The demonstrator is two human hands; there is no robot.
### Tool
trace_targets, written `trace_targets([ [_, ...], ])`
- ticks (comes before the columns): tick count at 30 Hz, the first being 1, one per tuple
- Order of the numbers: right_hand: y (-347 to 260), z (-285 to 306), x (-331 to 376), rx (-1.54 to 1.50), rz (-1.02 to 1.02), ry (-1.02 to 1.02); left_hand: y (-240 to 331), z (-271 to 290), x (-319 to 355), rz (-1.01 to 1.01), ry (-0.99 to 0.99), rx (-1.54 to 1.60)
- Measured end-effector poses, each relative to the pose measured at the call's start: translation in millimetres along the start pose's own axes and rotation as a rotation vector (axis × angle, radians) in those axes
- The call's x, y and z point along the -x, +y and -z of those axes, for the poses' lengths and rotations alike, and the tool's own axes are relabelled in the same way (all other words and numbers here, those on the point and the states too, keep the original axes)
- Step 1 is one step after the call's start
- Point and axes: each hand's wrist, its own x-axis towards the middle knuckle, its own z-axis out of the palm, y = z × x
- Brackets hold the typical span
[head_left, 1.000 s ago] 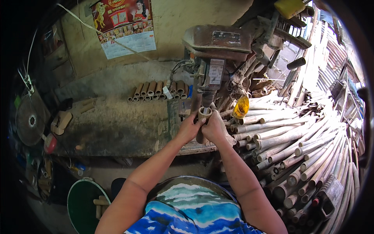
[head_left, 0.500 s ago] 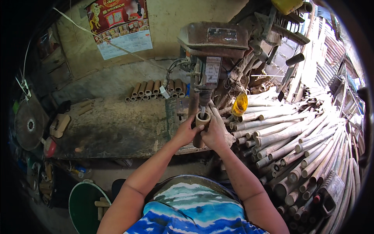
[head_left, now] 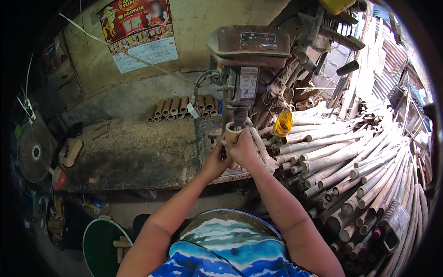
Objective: The person repeatedly drills holes into small cylindrical wooden pieces using a bench drill press. After each drilling, the person places the finished piece into a green bucket and picks up another from a nearby pile.
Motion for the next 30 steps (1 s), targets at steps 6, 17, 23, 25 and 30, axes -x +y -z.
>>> trace_targets([
  [6,-9.5,13.4,-15.6,-0.044,0.097,-0.001,4.7,-15.1,-27.9,-0.046,0.09,-0.052],
  [17,1.2,37.8,-11.8,-0.015,-0.105,-0.056,18.8,-26.1,-27.6,-0.012,0.037,-0.23],
  [23,1.5,37.3,0.8,0.012,-0.031,-0.007,13.5,-21.8,-19.4,-0.031,-0.033,-0.158],
  [25,-4.7,36.0,7.2,0.023,-0.023,-0.002,11.5,-20.3,-15.7,-0.062,-0.036,-0.112],
  [30,-19.4,29.6,15.9,0.144,0.032,0.007,4.1,-17.2,-7.9,-0.099,0.03,-0.035],
])
